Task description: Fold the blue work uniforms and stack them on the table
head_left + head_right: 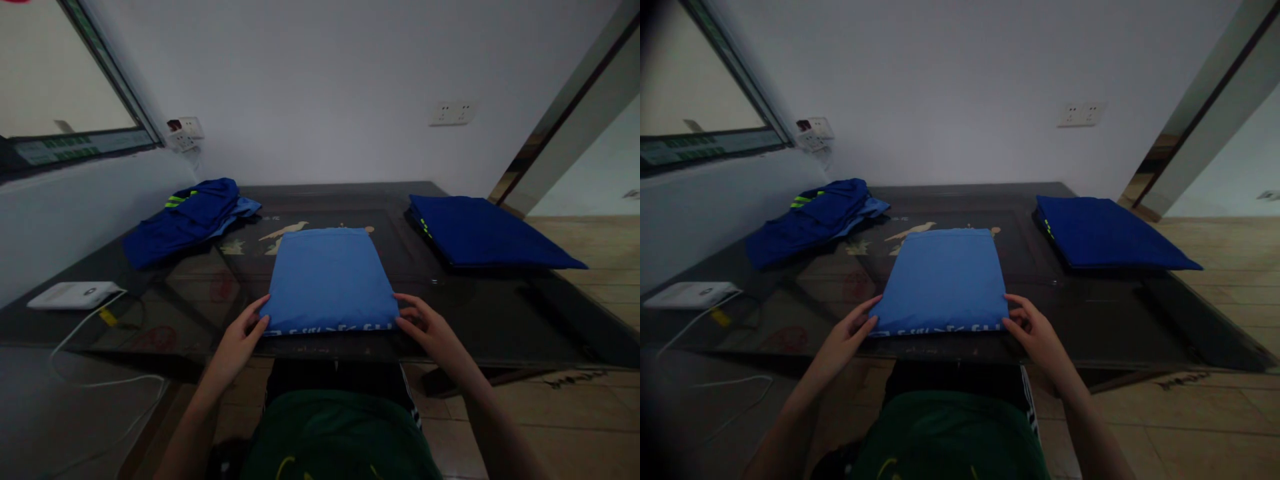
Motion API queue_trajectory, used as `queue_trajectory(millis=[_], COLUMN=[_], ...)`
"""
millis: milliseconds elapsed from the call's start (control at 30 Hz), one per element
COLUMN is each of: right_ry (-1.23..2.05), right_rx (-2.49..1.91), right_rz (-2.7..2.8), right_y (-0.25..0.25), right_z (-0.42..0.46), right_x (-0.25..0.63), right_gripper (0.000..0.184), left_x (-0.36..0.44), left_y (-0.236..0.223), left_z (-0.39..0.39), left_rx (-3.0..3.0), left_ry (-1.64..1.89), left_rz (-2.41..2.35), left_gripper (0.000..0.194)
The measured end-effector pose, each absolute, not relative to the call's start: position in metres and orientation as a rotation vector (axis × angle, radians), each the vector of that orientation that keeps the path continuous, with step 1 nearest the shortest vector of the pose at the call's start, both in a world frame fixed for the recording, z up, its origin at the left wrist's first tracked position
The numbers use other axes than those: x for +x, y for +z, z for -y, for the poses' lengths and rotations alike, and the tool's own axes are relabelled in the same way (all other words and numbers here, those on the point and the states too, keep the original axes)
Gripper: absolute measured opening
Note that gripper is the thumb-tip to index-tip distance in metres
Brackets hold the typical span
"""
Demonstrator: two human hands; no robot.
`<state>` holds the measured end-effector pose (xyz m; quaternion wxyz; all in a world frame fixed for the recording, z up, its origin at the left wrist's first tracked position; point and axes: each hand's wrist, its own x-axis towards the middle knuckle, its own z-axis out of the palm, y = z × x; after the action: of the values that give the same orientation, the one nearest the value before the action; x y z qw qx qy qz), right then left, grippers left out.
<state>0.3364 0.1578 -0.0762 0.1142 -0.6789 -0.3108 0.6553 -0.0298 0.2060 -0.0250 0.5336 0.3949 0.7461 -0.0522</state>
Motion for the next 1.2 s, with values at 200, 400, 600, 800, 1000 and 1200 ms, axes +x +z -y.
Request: queue_trajectory(millis=[200, 400, 600, 800, 1000, 1200], right_ry=[1.871, 2.059, 2.22, 2.143, 2.255, 2.215], right_rx=[-2.019, -1.953, -1.835, -1.834, -1.785, -1.838], right_rz=[0.832, 0.787, 0.744, 0.572, 0.547, 0.64], right_y=[-0.075, -0.079, -0.079, -0.081, -0.079, -0.076], right_z=[-0.156, -0.164, -0.173, -0.168, -0.164, -0.169], right_x=[0.329, 0.333, 0.338, 0.34, 0.345, 0.343], right_gripper=[0.049, 0.058, 0.059, 0.059, 0.063, 0.053], left_x=[-0.03, -0.019, -0.011, -0.009, -0.011, -0.009], left_y=[-0.022, -0.021, -0.023, -0.023, -0.02, -0.021], left_z=[-0.205, -0.207, -0.209, -0.206, -0.203, -0.204], left_rx=[1.053, 1.028, 0.997, 0.939, 0.883, 0.971], left_ry=[-0.195, -0.177, 0.007, 0.143, 0.056, -0.025], left_rz=[-1.837, -1.821, -1.854, -1.835, -1.809, -1.855], left_gripper=[0.063, 0.065, 0.056, 0.056, 0.057, 0.052])
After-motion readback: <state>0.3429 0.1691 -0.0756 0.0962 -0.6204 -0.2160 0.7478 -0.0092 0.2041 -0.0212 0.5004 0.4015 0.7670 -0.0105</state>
